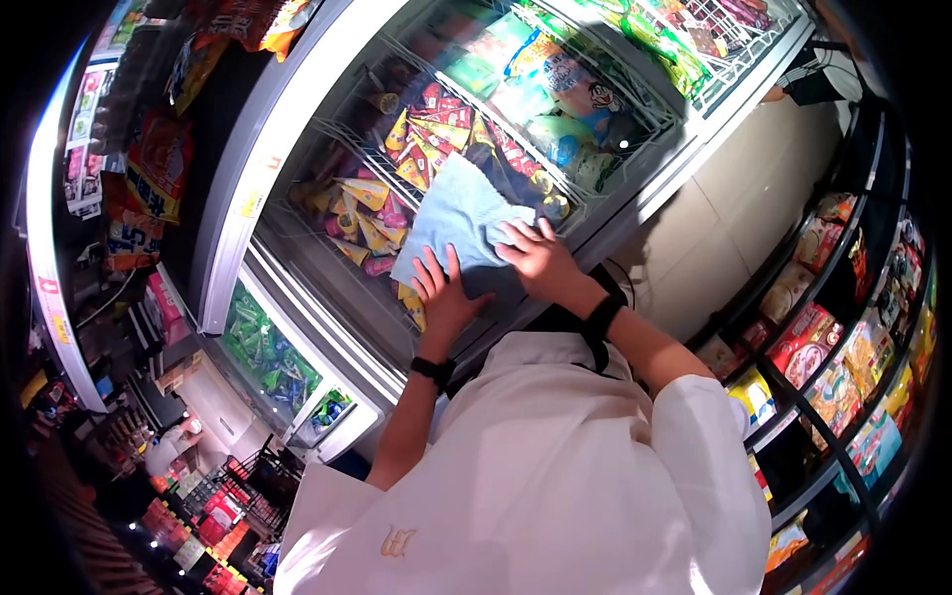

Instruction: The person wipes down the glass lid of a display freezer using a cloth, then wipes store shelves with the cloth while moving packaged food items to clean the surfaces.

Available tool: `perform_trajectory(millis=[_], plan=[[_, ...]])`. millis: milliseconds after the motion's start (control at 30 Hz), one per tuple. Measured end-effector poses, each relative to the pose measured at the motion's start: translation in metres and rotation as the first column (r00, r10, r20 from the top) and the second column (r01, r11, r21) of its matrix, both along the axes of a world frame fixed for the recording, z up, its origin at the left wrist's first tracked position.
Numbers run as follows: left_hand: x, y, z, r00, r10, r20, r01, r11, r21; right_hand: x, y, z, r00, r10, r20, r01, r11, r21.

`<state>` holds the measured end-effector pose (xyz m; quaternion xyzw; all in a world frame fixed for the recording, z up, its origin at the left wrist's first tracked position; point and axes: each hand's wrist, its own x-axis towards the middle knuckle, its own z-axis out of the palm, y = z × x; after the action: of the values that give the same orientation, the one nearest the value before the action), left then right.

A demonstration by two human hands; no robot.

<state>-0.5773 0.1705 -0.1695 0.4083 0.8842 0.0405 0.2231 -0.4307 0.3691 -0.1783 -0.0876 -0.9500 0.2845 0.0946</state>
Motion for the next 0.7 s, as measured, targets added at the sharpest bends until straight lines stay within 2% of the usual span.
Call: perform_trajectory(millis=[67, 100, 167, 200, 267, 333, 467, 500, 567, 600, 700], plan=[[0.007, -0.003, 0.001, 1.0, -0.011, 0.005, 0.011, 1.0, -0.027, 0.015, 0.013, 0.014, 0.981, -0.035, 0.191, 0.034, 0.999, 0.005], [0.008, 0.002, 0.006, 1.0, 0.003, -0.002, -0.003, 1.0, -0.03, 0.019, 0.019, 0.012, 0.98, -0.036, 0.193, 0.036, 0.999, -0.001], [0.01, 0.008, 0.0, 0.999, 0.041, 0.017, -0.041, 0.999, 0.006, 0.017, 0.036, 0.003, 0.954, -0.145, 0.263, 0.148, 0.989, 0.01], [0.006, 0.013, 0.0, 0.998, 0.057, 0.02, -0.057, 0.998, -0.008, 0.007, 0.042, 0.004, 0.949, -0.208, 0.235, 0.202, 0.978, 0.051], [-0.01, 0.035, -0.002, 0.993, 0.094, 0.072, -0.097, 0.994, 0.052, -0.021, 0.051, -0.002, 0.908, -0.295, 0.298, 0.309, 0.951, 0.0], [-0.023, 0.053, -0.01, 0.986, 0.14, 0.089, -0.148, 0.986, 0.082, -0.051, 0.05, -0.007, 0.892, -0.367, 0.263, 0.373, 0.927, 0.028], [-0.022, 0.059, -0.02, 0.982, 0.188, -0.018, -0.184, 0.974, 0.13, -0.078, 0.035, -0.006, 0.912, -0.333, 0.241, 0.325, 0.943, 0.072], [-0.02, 0.053, -0.024, 0.98, 0.198, -0.018, -0.194, 0.972, 0.13, -0.078, 0.028, -0.006, 0.938, -0.256, 0.234, 0.249, 0.967, 0.06], [-0.016, 0.037, -0.031, 0.977, 0.213, 0.029, -0.214, 0.948, 0.236, -0.071, 0.015, -0.004, 0.966, -0.11, 0.233, 0.114, 0.993, -0.005], [-0.012, 0.027, -0.031, 0.973, 0.229, 0.03, -0.23, 0.945, 0.234, -0.062, 0.005, 0.002, 0.978, -0.071, 0.198, 0.07, 0.997, 0.015], [0.004, -0.008, -0.024, 0.984, 0.177, -0.035, -0.161, 0.949, 0.272, -0.033, -0.018, 0.018, 0.965, 0.039, 0.259, -0.029, 0.999, -0.044]])
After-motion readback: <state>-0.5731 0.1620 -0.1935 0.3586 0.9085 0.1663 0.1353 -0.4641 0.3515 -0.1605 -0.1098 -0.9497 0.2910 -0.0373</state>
